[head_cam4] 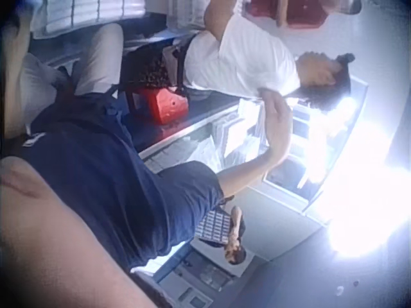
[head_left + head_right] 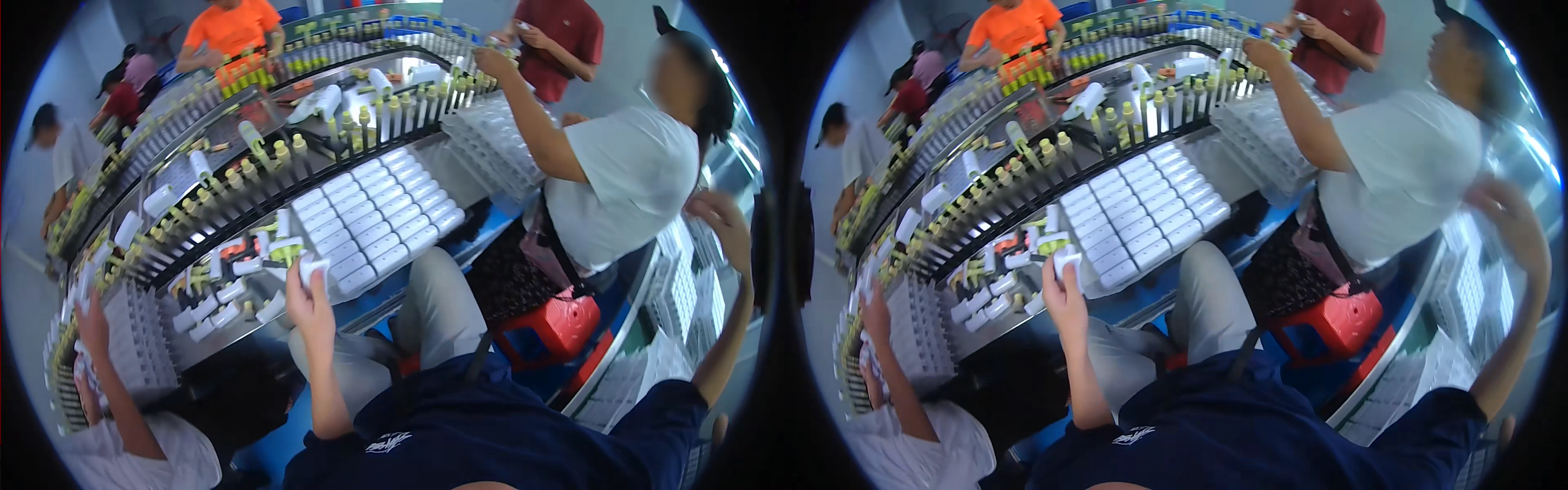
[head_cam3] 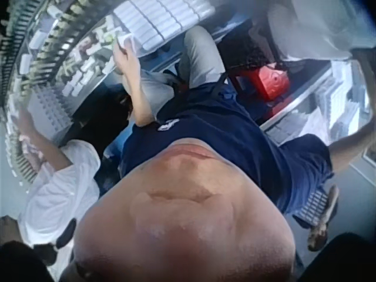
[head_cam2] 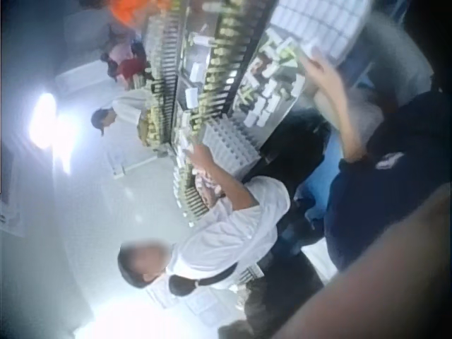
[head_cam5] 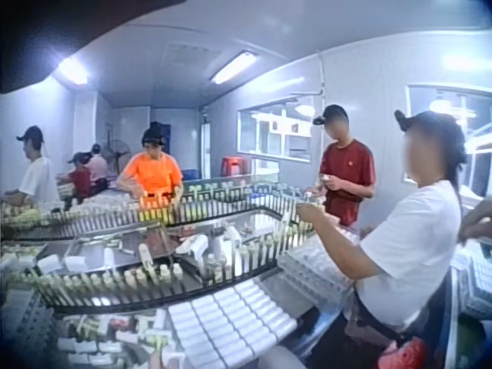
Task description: The person assembles white spray bottles by hand on a factory assembly line. They pick up white plastic bottle bodies from a tray, screw on yellow spray nozzles, and place the completed units into a clear plastic tray.
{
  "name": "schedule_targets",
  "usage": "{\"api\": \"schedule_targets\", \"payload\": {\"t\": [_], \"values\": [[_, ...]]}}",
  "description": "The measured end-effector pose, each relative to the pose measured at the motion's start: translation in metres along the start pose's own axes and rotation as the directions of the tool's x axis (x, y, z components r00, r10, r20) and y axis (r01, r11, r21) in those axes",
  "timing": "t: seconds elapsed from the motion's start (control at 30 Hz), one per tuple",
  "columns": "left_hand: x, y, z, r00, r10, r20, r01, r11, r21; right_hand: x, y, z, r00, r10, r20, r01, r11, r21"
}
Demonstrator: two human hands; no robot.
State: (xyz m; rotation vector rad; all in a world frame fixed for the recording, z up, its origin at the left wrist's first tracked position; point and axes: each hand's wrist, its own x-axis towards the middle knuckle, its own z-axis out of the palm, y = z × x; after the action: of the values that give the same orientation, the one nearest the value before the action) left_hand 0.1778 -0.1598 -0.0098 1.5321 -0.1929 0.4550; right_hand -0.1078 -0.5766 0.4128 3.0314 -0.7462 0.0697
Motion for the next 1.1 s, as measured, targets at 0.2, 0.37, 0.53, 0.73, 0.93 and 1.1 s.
{"api": "schedule_targets", "payload": {"t": [0.2,0.37,0.53,0.73,0.93,1.1], "values": [[0.027,0.070,0.005,0.998,-0.014,0.067,0.005,0.991,0.134,0.160,-0.168,0.133,0.410,-0.721,0.558,0.747,0.617,0.248],[0.016,0.057,0.012,0.993,-0.062,0.105,0.045,0.987,0.154,0.238,-0.219,0.332,0.331,-0.937,0.113,0.909,0.349,0.227],[-0.011,0.031,-0.029,0.992,-0.124,0.026,0.110,0.945,0.309,0.209,-0.273,0.425,0.297,-0.953,-0.053,0.930,0.276,0.244],[-0.047,0.020,-0.072,0.975,-0.200,-0.098,0.223,0.857,0.465,0.171,-0.282,0.447,0.350,-0.879,-0.323,0.912,0.241,0.332],[-0.033,0.027,-0.040,0.983,-0.169,-0.072,0.183,0.876,0.447,0.186,-0.283,0.454,0.429,-0.862,-0.270,0.854,0.289,0.432],[0.008,0.045,0.011,0.995,-0.090,0.049,0.069,0.944,0.323,0.203,-0.274,0.439,0.460,-0.882,-0.100,0.835,0.392,0.386]]}}
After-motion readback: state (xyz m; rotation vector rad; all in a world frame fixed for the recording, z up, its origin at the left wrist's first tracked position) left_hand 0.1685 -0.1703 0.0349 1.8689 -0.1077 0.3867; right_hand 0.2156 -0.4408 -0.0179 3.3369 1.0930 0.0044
